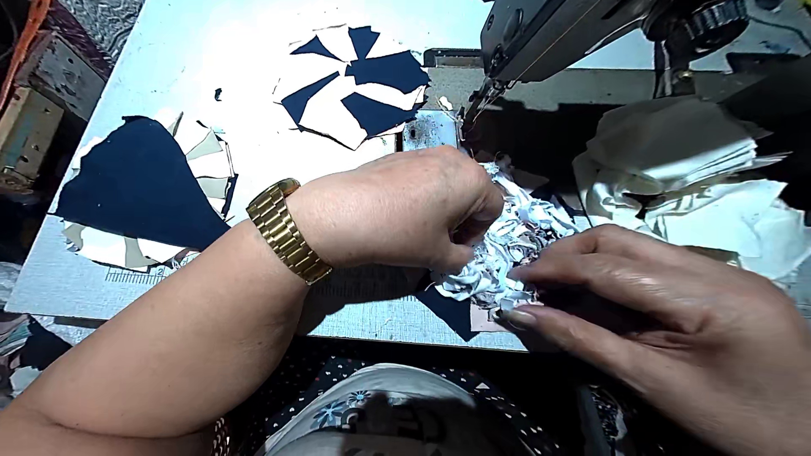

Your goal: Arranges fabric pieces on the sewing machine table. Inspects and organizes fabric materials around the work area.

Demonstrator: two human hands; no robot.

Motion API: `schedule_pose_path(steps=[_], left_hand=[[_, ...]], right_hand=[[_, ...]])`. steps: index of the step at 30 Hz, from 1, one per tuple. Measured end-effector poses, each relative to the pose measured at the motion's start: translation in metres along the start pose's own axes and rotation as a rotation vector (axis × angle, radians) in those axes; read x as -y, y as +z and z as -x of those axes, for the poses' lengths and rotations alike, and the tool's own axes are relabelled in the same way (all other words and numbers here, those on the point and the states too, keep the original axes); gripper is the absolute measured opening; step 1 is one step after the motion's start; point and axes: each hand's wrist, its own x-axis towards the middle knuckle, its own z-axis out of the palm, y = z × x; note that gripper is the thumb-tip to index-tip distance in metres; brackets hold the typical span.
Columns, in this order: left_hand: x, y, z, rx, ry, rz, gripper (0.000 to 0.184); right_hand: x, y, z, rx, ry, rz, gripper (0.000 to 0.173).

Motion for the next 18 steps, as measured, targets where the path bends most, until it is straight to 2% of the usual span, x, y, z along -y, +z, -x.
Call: schedule_pose_path(steps=[3, 7, 12, 18], left_hand=[[0.003, -0.006, 0.002, -0.044, 0.003, 0.034, 0.009], [0.007, -0.012, 0.005, -0.122, -0.023, -0.051, 0.009], [0.001, -0.004, 0.002, -0.056, -0.114, -0.16, 0.008], [0.003, -0.014, 0.007, -0.096, -0.069, -0.022, 0.02]], right_hand=[[0.0, 0.004, -0.001, -0.012, -0.022, 0.02, 0.018], [-0.001, 0.0, -0.003, -0.016, -0.042, -0.04, 0.017], [0.002, 0.009, -0.005, 0.004, -0.043, 0.022, 0.018], [0.006, 0.002, -0.008, -0.047, -0.037, -0.057, 0.017]])
